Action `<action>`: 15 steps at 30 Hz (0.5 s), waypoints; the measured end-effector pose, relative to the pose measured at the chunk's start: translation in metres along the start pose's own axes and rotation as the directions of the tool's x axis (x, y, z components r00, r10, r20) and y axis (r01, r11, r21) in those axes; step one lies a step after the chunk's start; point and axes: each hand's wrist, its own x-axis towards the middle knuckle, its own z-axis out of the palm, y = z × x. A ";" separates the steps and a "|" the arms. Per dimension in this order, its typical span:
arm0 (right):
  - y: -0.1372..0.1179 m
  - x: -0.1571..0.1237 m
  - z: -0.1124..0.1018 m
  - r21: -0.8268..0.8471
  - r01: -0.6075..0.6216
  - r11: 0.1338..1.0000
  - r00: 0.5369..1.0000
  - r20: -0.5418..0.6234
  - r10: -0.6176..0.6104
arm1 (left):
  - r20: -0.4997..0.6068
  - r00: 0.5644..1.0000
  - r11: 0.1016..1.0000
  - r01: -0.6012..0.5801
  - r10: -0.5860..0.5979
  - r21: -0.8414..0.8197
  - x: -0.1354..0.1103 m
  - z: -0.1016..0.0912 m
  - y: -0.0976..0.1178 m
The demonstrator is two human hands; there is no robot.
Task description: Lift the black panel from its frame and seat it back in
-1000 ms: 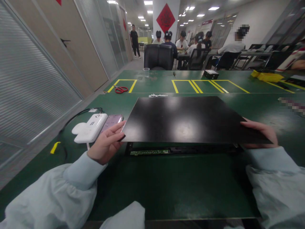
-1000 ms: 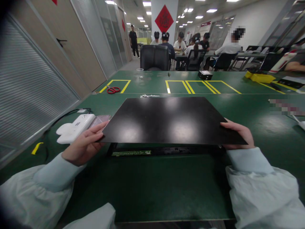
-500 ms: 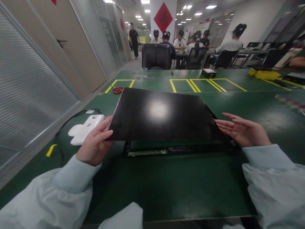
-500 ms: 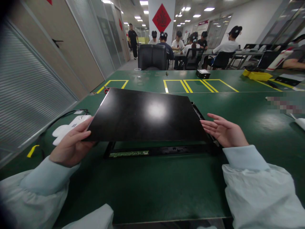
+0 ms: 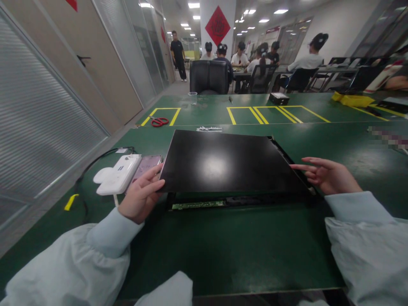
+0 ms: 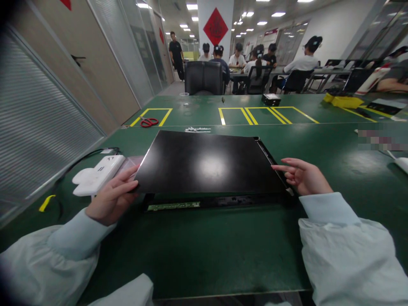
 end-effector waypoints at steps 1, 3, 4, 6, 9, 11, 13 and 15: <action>0.001 0.002 -0.002 -0.025 -0.002 1.000 1.000 0.003 0.002 | 0.013 1.000 1.000 0.001 -0.001 -0.002 0.000 0.000 -0.001; 0.002 0.005 -0.005 -0.029 -0.023 0.999 1.000 -0.021 0.022 | 0.034 0.999 1.000 0.003 -0.003 0.000 0.000 0.002 -0.003; 0.002 0.006 -0.006 -0.021 -0.030 0.999 0.999 -0.036 0.029 | 0.040 0.999 1.000 0.004 -0.004 0.004 0.000 0.004 -0.005; 0.003 0.008 -0.007 -0.019 -0.016 1.000 0.999 -0.043 0.015 | 0.049 0.999 1.000 0.004 -0.005 0.018 0.001 0.007 -0.008; 0.002 0.007 -0.006 -0.034 0.011 0.999 0.998 -0.069 -0.014 | 0.086 0.996 0.999 -0.006 0.002 0.040 0.003 0.010 -0.012; 0.002 0.006 -0.005 -0.019 -0.013 1.000 0.992 -0.122 0.011 | 0.098 0.995 0.999 -0.018 0.013 0.050 0.004 0.011 -0.013; 0.002 0.005 -0.002 -0.027 -0.029 0.999 0.990 -0.141 0.025 | 0.098 0.995 0.998 -0.020 0.015 0.054 0.005 0.011 -0.014; 0.003 0.005 0.000 -0.055 -0.020 0.998 0.991 -0.132 0.013 | 0.097 0.995 0.998 -0.009 0.003 0.060 0.005 0.011 -0.015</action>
